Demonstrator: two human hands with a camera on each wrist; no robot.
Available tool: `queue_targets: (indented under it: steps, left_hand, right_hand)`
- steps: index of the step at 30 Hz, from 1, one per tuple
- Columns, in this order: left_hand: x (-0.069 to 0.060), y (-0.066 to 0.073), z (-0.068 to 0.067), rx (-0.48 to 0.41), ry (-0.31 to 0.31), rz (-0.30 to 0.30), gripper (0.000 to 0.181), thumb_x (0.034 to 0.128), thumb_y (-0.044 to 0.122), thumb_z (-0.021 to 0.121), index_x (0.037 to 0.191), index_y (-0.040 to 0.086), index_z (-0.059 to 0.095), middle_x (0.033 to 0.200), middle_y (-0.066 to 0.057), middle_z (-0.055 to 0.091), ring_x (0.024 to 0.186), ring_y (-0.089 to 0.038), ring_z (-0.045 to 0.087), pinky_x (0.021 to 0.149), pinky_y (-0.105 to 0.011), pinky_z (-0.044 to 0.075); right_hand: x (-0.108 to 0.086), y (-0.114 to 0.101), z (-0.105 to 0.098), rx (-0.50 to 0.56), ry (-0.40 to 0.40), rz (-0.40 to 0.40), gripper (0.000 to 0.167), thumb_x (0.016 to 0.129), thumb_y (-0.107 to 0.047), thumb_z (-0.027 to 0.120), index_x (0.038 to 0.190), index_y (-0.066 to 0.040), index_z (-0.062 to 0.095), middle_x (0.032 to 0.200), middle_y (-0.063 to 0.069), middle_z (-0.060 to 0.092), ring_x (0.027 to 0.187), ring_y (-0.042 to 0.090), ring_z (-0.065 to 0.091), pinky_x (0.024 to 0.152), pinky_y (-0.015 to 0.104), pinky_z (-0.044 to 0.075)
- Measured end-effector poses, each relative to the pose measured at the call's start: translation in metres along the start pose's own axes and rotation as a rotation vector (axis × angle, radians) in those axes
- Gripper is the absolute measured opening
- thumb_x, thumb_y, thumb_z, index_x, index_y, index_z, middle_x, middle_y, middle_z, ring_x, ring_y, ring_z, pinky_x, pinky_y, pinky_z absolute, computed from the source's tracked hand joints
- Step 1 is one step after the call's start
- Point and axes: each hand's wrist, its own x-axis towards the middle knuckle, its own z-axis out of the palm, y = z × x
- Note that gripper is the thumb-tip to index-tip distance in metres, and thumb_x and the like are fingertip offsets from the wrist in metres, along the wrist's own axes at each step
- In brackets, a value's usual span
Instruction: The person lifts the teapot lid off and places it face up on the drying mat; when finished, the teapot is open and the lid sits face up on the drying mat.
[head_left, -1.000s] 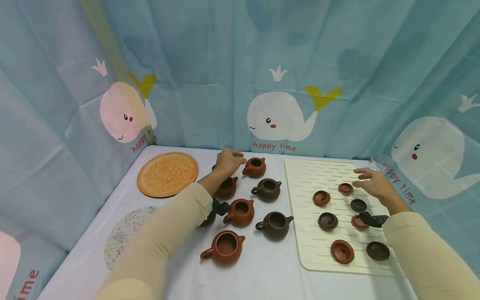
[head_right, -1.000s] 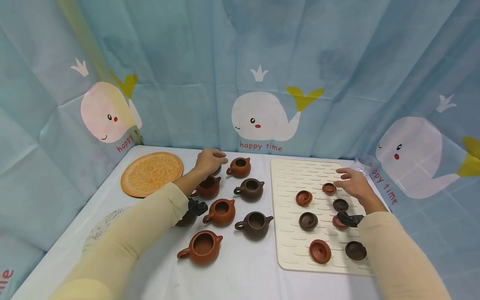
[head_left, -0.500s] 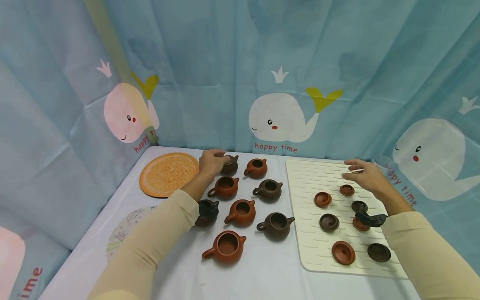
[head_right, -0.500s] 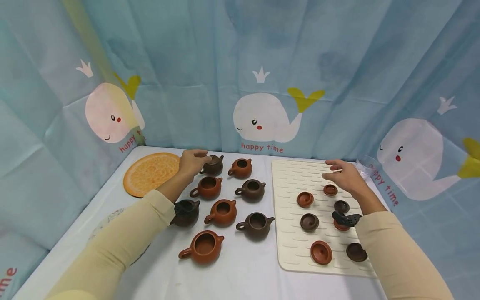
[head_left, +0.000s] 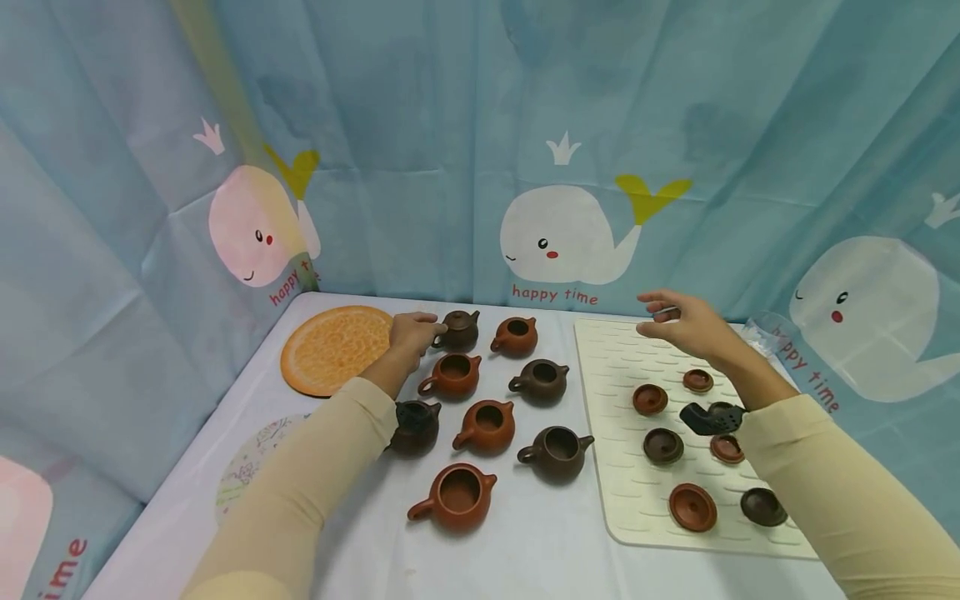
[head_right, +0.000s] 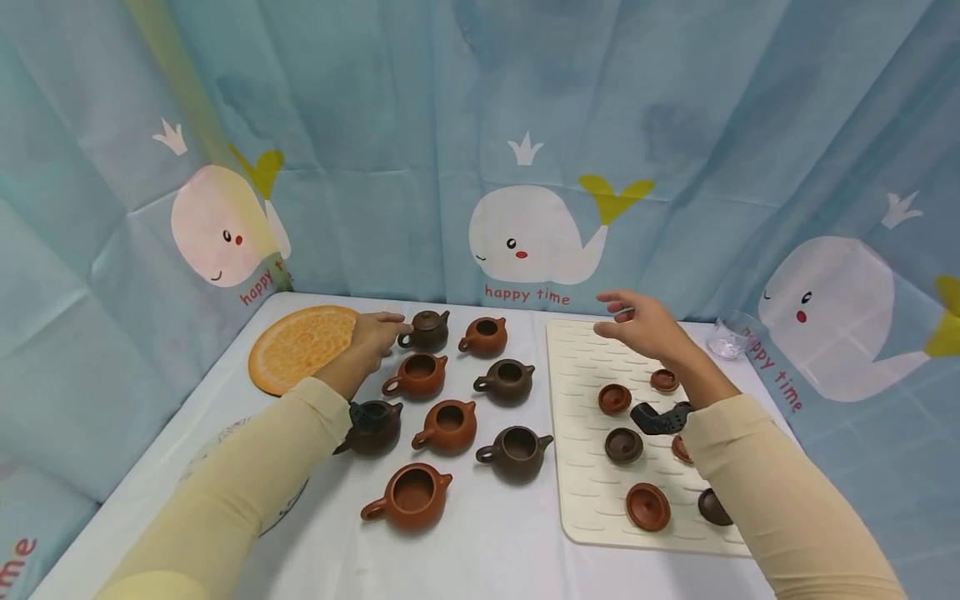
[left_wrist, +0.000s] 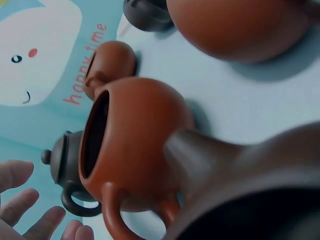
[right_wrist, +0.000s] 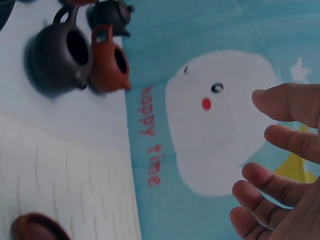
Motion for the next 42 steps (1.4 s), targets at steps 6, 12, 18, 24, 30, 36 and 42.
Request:
queue_targets:
  steps: [6,12,18,24,30,36,42]
  left_hand:
    - [0.012,-0.005,0.002,0.027,-0.019,-0.067,0.036,0.087,0.017,0.072,0.122,0.012,0.068,0.122,-0.012,0.06,0.099,-0.029,0.053,0.081,-0.048,0.047]
    - [0.019,-0.007,0.003,0.05,-0.034,-0.103,0.035,0.087,0.015,0.072,0.122,0.01,0.067,0.124,-0.011,0.059,0.105,-0.027,0.052,0.082,-0.046,0.049]
    - [0.022,-0.006,0.007,0.059,-0.028,-0.11,0.031,0.087,0.013,0.071,0.118,0.01,0.069,0.118,-0.011,0.062,0.095,-0.025,0.053,0.081,-0.044,0.049]
    - [0.027,-0.01,0.011,0.064,-0.023,-0.108,0.026,0.086,0.011,0.071,0.112,0.007,0.07,0.105,-0.01,0.065,0.076,-0.021,0.051,0.07,-0.038,0.05]
    - [0.032,-0.013,0.011,0.032,-0.016,-0.123,0.021,0.0851,0.008,0.072,0.106,0.005,0.073,0.094,-0.01,0.065,0.064,-0.018,0.051,0.058,-0.032,0.046]
    - [0.035,-0.014,0.011,0.019,-0.013,-0.119,0.019,0.0851,0.007,0.071,0.104,0.005,0.074,0.097,-0.01,0.066,0.068,-0.018,0.053,0.069,-0.036,0.051]
    - [0.035,-0.014,0.012,0.04,-0.026,-0.119,0.019,0.0855,0.007,0.071,0.104,0.005,0.075,0.096,-0.011,0.066,0.066,-0.018,0.052,0.061,-0.033,0.048]
  right_hand:
    - [0.016,-0.025,0.011,-0.004,0.008,-0.047,0.059,0.091,-0.031,0.068,0.141,-0.008,0.047,0.131,0.019,0.048,0.115,0.035,0.047,0.086,0.053,0.043]
    - [0.041,-0.04,0.031,0.054,0.008,-0.074,0.055,0.089,-0.025,0.071,0.138,-0.01,0.051,0.128,0.016,0.051,0.112,0.032,0.049,0.085,0.05,0.045]
    - [0.068,-0.052,0.054,0.09,-0.014,-0.125,0.052,0.088,-0.021,0.071,0.135,-0.008,0.054,0.123,0.017,0.054,0.108,0.032,0.052,0.084,0.048,0.046]
    - [0.09,-0.062,0.081,0.136,-0.055,-0.13,0.049,0.088,-0.018,0.07,0.134,-0.009,0.054,0.122,0.016,0.055,0.107,0.031,0.053,0.085,0.047,0.047]
    - [0.11,-0.064,0.113,0.114,-0.035,-0.143,0.044,0.089,-0.017,0.069,0.131,-0.009,0.057,0.116,0.013,0.058,0.102,0.027,0.057,0.085,0.044,0.048]
    - [0.126,-0.067,0.142,0.124,-0.013,-0.144,0.041,0.089,-0.017,0.069,0.128,-0.008,0.059,0.108,0.012,0.062,0.096,0.026,0.059,0.081,0.041,0.049]
    - [0.138,-0.069,0.167,0.125,-0.006,-0.074,0.039,0.091,-0.021,0.068,0.128,-0.011,0.059,0.104,0.009,0.062,0.093,0.024,0.059,0.081,0.04,0.048]
